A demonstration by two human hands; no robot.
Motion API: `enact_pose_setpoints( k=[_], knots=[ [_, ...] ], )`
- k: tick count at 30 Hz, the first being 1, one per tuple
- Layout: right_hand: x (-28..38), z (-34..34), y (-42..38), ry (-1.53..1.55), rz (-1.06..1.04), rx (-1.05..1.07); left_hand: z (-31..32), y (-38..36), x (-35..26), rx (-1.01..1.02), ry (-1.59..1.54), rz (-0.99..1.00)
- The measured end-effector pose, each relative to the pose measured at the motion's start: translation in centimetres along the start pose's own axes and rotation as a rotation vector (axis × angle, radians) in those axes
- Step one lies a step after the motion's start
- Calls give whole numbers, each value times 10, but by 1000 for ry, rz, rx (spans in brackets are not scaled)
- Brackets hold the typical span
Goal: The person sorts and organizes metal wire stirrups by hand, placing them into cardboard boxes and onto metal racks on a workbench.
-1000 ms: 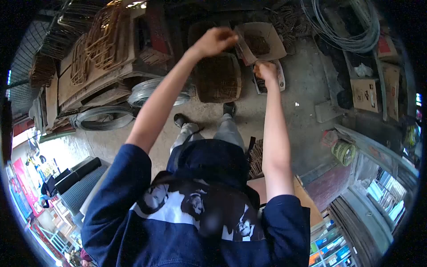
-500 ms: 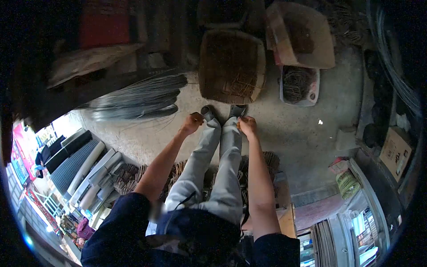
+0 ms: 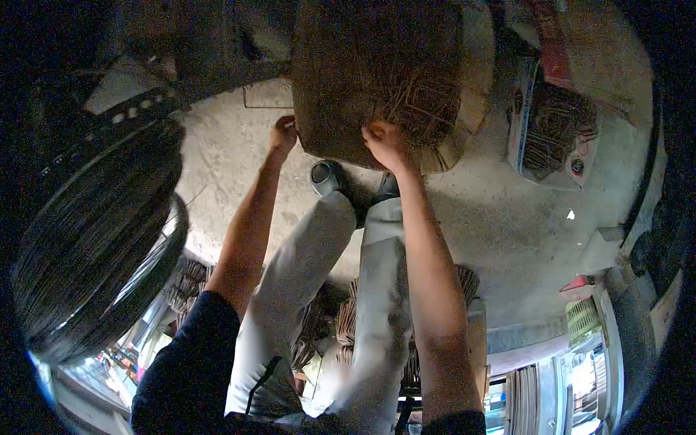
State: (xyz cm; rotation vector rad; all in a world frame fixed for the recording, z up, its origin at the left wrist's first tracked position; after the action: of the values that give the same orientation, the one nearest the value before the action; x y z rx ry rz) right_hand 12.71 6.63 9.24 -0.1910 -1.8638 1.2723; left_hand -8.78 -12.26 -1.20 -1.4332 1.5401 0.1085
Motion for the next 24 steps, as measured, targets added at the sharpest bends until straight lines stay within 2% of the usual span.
enact_pose_setpoints(
  k=[1,2,3,4,5,7,9,11,12,15,17,18,20,22,24],
  knots=[
    [21,5,1,-71,-131,-3,10,27,31,51,-211,-65],
    [29,13,5,-140,-262,-4,18,41,38,46,-207,-72],
    [25,24,15,-139,-256,4,22,53,42,-14,-124,39],
    [24,34,27,-163,-369,-40,23,57,40,-73,-39,150],
    [21,44,35,-185,-483,-86,24,59,39,-77,-34,142],
    [23,57,37,-207,-489,-86,29,60,29,-75,-10,222],
    [25,67,43,-233,-509,-92,33,64,28,-42,-112,158],
    [14,81,53,-74,-508,24,30,54,19,-122,-16,322],
    [13,85,55,-70,-510,26,29,55,22,-127,-15,319],
    [11,89,57,-41,-473,-2,33,56,14,-157,19,265],
    [14,89,61,-61,-427,5,34,43,-10,-207,219,95],
    [15,89,62,-77,-378,13,34,44,-7,-208,218,93],
    [17,90,60,-45,-387,18,33,47,-5,-206,350,324],
    [18,89,57,-12,-395,19,33,44,-12,-210,304,301],
    [19,83,51,-104,-330,-9,34,42,-16,-210,256,276]
  ],
)
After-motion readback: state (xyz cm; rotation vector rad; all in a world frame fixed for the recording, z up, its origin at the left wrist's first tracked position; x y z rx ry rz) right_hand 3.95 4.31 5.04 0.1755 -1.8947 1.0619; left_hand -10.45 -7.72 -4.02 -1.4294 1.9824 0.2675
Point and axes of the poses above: each hand's wrist, its own y-axis towards the middle knuckle, its own z-axis out of the palm, x = y × z, the point moved 1 cm from there along y, towards the middle knuckle, and after that the axes turned 12 degrees about -x, right-handed, at the moved point
